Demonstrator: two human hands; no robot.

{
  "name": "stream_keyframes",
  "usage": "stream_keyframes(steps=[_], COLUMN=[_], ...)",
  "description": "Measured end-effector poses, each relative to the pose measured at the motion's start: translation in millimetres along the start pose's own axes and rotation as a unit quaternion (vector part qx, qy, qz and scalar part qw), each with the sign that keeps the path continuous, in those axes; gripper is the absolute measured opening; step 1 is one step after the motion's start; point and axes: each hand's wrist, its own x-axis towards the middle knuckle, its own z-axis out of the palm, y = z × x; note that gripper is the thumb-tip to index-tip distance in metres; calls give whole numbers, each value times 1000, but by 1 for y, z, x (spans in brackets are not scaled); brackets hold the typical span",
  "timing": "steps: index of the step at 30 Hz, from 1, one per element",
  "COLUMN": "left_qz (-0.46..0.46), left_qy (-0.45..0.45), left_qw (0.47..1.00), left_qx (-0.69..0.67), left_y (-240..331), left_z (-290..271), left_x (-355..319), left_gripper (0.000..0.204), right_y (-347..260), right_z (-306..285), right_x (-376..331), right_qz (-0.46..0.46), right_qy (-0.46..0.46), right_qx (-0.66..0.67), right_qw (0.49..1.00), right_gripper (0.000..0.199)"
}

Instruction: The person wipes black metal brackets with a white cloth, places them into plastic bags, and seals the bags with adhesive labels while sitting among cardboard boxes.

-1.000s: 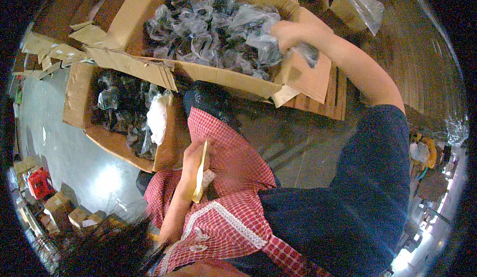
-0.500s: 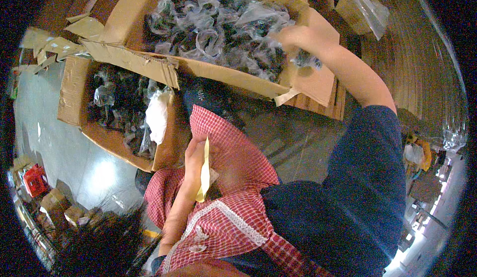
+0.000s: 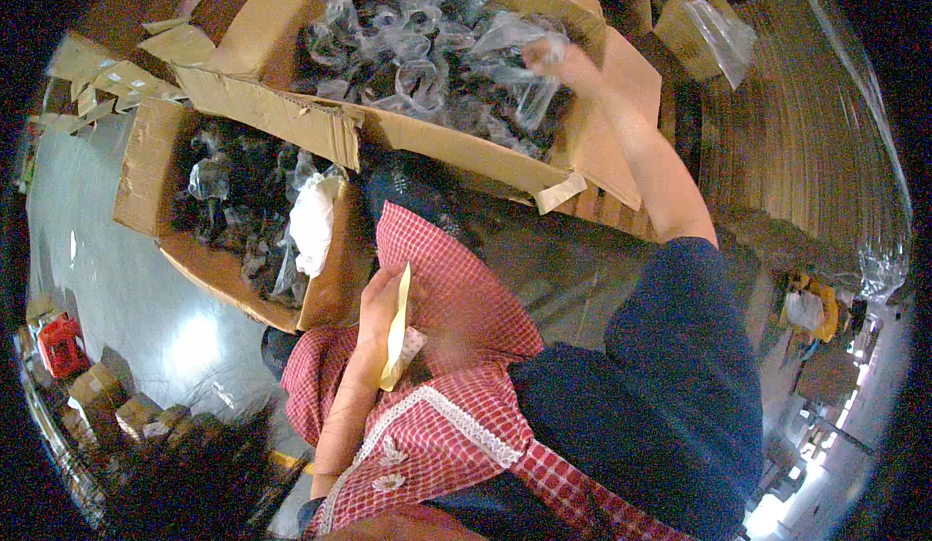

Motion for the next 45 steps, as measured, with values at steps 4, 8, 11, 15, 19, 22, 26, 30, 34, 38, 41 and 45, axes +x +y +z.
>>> stream_keyframes(steps=[4,8,11,15,19,22,26,30,34,38,41,45], left_qz=[23,17,9,17,19,34,60,54,45,56,72,93], left_qy=[5,-19,-11,-15,-7,-21,21,30,-11,-289,-381,-343], left_qw=[1000,999,999,1000,1000,999,998,997,989,901,851,870], left_qx=[-5,-37,-30,-21,12,-9,-17,-46,-139,-318,-355,-343], left_y=[-11,-16,-12,-13,-13,-15,-17,-21,-43,-66,-71,-62], left_z=[-14,-22,-16,-15,-22,-25,-18,-29,-56,-89,-91,-89], left_x=[5,11,6,6,8,9,7,6,24,55,60,44], left_gripper=[17,16,16,17,18,20,21,23,28,36,39,37], right_y=[32,17,-12,19,29,27,12,-15,-20,31,27,8], right_z=[16,23,26,24,36,46,56,45,42,105,106,90], right_x=[-6,-1,-7,-2,20,19,-2,-17,-30,-49,-33,-31], right_qz=[89,146,276,22,-74,-93,-100,-90,41,59,134,128], right_qy=[-91,-97,-57,3,-44,-58,-3,193,152,-13,-100,-64], right_qx=[-273,-403,-223,-304,-258,-389,-515,-410,-198,-280,-301,-294], right_qw=[953,898,933,953,962,915,851,887,967,958,939,945], right_gripper=[43,43,35,21,21,33,51,48,39,81,105,83])
